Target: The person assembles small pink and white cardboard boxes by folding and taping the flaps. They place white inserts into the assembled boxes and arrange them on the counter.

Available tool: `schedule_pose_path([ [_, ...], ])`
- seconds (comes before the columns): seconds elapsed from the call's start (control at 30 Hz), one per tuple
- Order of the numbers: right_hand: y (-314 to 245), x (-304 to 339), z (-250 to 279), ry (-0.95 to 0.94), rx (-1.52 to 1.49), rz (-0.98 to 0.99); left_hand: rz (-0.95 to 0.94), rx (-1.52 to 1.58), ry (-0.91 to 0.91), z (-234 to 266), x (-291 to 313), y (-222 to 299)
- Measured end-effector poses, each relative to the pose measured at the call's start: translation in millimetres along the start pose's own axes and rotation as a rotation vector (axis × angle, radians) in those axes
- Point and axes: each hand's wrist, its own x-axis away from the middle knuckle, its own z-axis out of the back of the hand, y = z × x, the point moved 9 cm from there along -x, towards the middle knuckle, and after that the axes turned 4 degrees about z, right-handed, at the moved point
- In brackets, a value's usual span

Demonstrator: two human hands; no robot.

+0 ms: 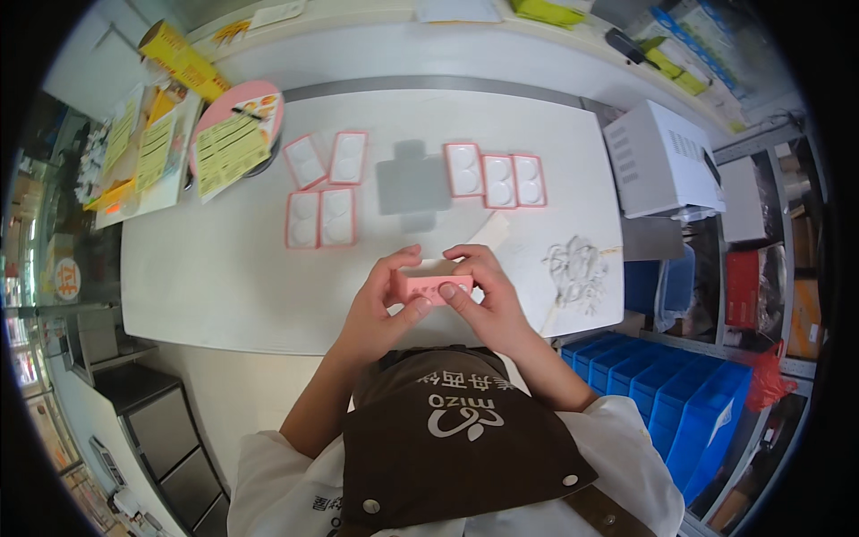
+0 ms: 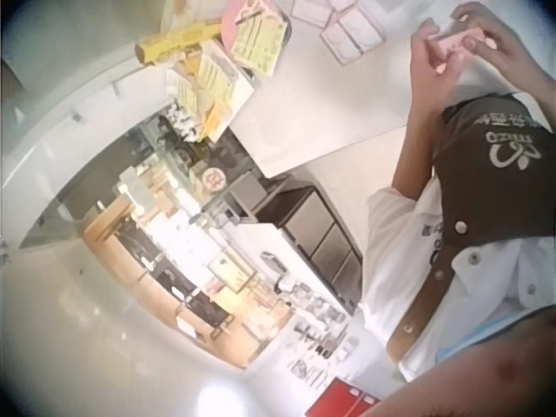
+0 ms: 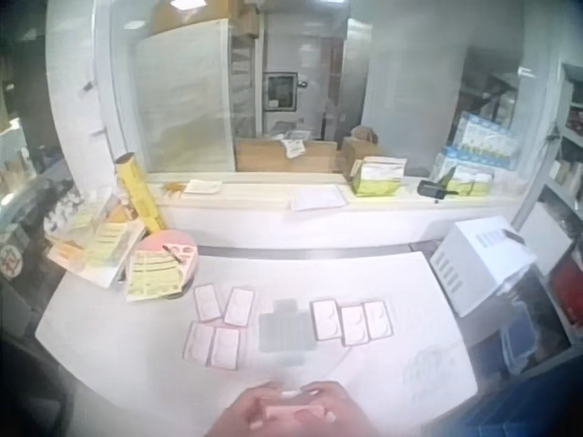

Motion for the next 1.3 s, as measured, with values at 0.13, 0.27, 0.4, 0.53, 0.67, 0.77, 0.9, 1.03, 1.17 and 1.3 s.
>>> schedule_pose_path([
  [0.13, 6, 16, 52, -0.022, 0.073, 0.050, -0.005, 0.017, -0.079, -65, -23, -5],
  [0.27, 22, 33, 109, -0.088, -0.099, -0.112, 0.024, 0.105, -0.228, -111, -45, -11],
  [0.4, 37, 46, 174, -0.154, -0.099, -0.140, 0.037, -0.010, -0.258, -166, -74, -12],
  [0.53, 53, 43, 271, 0.041, 0.068, 0.041, 0.058, -0.087, -0.050, -197, -95, -22],
  [0.67, 80, 44, 427, 0.471, 0.483, 0.160, 0.140, -0.149, 0.020, -217, -107, -34],
  [0.77, 101, 42, 544, 0.770, 0.710, 0.091, 0.190, -0.238, 0.045, -222, -104, -41],
  [0.9, 139, 26, 644, 0.868, 1.038, 0.045, 0.326, -0.329, 0.067, -223, -106, -58],
  [1.03, 177, 31, 680, 0.782, 1.079, 0.007, 0.433, -0.603, 0.032, -211, -104, -97],
  [1.17, 114, 43, 605, 0.899, 1.188, 0.192, 0.369, -0.886, 0.071, -172, -95, -149],
  [1.3, 126, 38, 542, 0.715, 1.031, 0.175, 0.318, -1.077, 0.349, -109, -91, -200],
])
